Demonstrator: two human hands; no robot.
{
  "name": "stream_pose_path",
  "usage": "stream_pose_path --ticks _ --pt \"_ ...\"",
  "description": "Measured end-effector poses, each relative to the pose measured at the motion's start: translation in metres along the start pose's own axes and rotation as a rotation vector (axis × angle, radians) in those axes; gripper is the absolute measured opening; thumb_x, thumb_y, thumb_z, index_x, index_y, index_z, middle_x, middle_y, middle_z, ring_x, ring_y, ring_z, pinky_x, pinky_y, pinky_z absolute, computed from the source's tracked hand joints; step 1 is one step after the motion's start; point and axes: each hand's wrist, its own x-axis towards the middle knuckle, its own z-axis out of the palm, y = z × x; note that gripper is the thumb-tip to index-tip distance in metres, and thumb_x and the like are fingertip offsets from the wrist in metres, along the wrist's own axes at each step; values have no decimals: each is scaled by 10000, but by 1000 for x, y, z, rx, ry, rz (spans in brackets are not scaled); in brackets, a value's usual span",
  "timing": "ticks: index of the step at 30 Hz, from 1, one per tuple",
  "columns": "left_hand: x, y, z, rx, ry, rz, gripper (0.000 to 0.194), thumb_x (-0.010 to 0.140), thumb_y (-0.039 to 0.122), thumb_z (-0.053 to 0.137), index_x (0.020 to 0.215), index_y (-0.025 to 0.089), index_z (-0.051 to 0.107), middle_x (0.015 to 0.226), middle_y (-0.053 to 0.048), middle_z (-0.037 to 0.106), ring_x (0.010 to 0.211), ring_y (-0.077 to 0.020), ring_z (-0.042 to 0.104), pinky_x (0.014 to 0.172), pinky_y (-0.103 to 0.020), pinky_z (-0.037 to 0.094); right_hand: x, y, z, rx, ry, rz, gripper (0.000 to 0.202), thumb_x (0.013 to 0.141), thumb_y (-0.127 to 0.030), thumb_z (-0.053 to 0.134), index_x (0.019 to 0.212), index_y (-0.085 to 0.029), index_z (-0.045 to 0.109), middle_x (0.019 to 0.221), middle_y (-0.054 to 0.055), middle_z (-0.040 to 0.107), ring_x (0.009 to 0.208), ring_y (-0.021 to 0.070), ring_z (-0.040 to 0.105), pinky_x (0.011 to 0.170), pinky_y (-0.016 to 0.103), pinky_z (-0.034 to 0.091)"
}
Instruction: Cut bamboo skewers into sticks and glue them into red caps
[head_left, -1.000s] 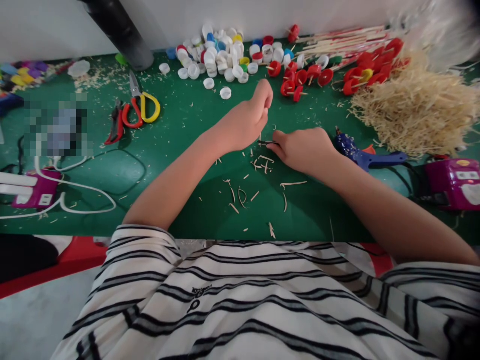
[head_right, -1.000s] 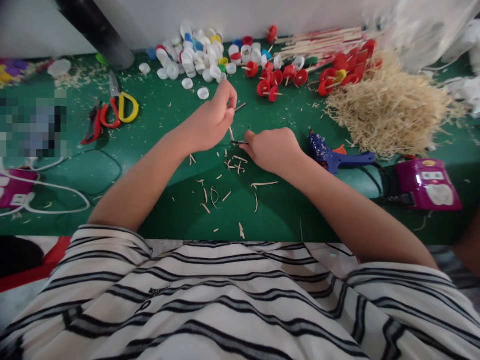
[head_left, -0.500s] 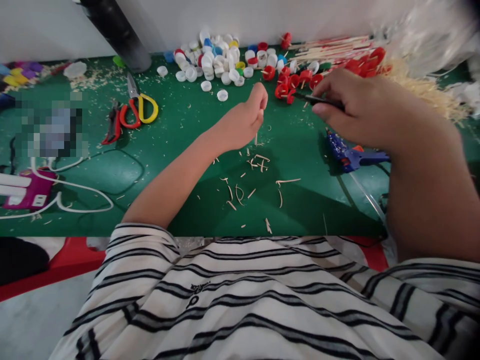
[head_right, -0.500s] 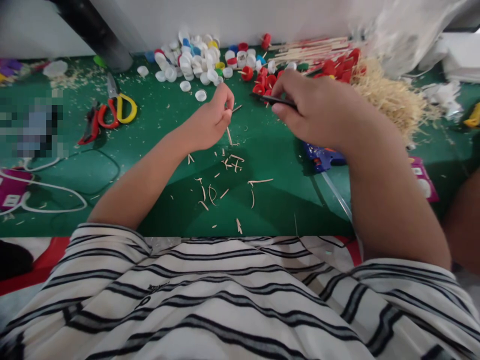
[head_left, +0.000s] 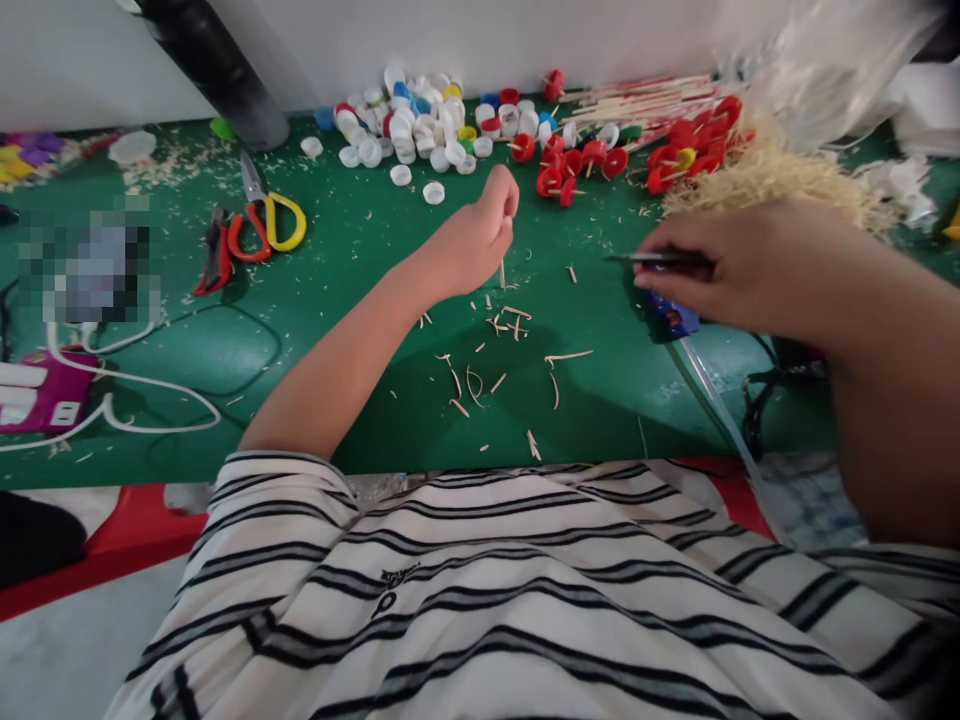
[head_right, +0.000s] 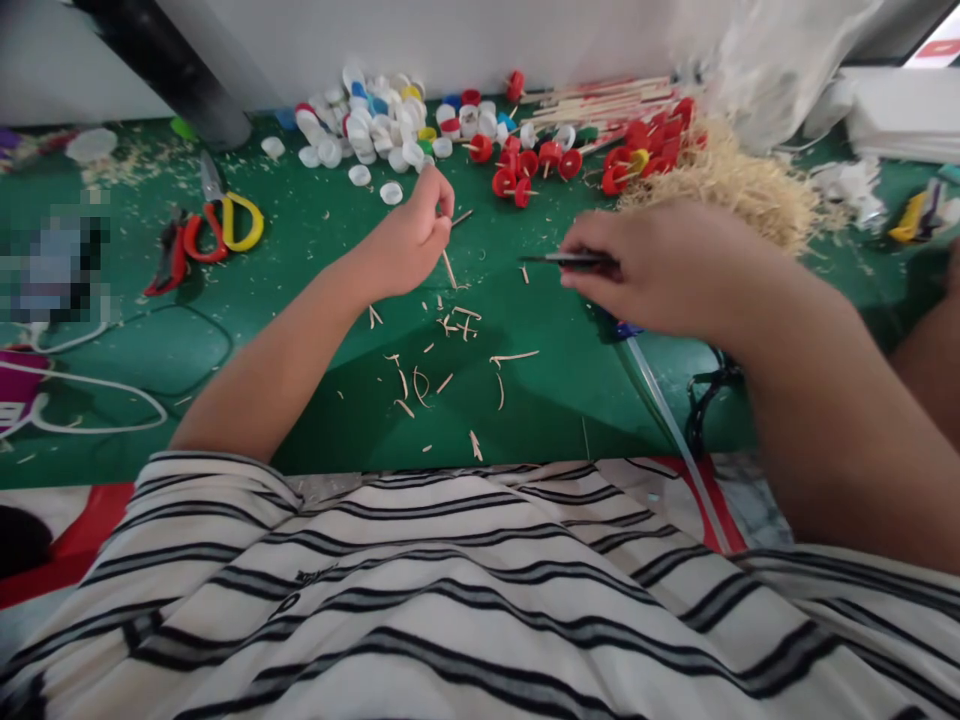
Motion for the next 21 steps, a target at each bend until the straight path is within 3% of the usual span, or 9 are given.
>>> stream_pose_path --ticks 5,9,12,16,18,21 --pt "-1 4 -2 56 -46 -56 191 1150 415 339 1186 233 385 866 3 392 913 -221 628 953 -470 459 -76 4 34 93 7 -121 367 1014 -546 552 1189 -299 758 759 -1 777 565 209 650 561 313 398" --pt "-1 8 -2 73 -30 -66 166 1149 392 343 1182 236 390 869 2 395 905 -215 627 952 -463 455 -140 4 54 166 -24 -63 404 1049 -617 509 1128 -294 737 666 -33 746 466 217 660 458 308 403" --pt "-1 9 -1 76 -15 -84 134 1139 373 372 1158 243 396 840 10 387 847 -202 603 923 -444 455 -163 -12 59 216 -33 -111 380 1096 -562 497 1184 -267 719 768 -10 801 484 205 684 467 321 438" --pt "0 7 0 72 3 -69 119 1137 364 379 1148 248 402 840 12 387 811 -183 580 903 -431 455 -149 -66 58 379 -150 -365 290 1150 -391 466 1237 -240 697 961 20 831 753 190 786 620 316 467" --pt "1 4 0 75 13 -66 101 1134 347 385 1144 250 407 848 9 393 825 -185 583 908 -430 457 -128 -97 59 396 -211 -487 311 1152 -429 470 1181 -224 702 969 30 812 803 193 771 621 322 404" --pt "2 2 -1 86 13 -72 55 1119 305 405 1141 255 409 861 4 403 852 -194 593 915 -429 457 -90 -127 64 237 -261 -529 255 1128 -384 530 1089 -200 702 943 47 789 824 214 740 605 336 278"
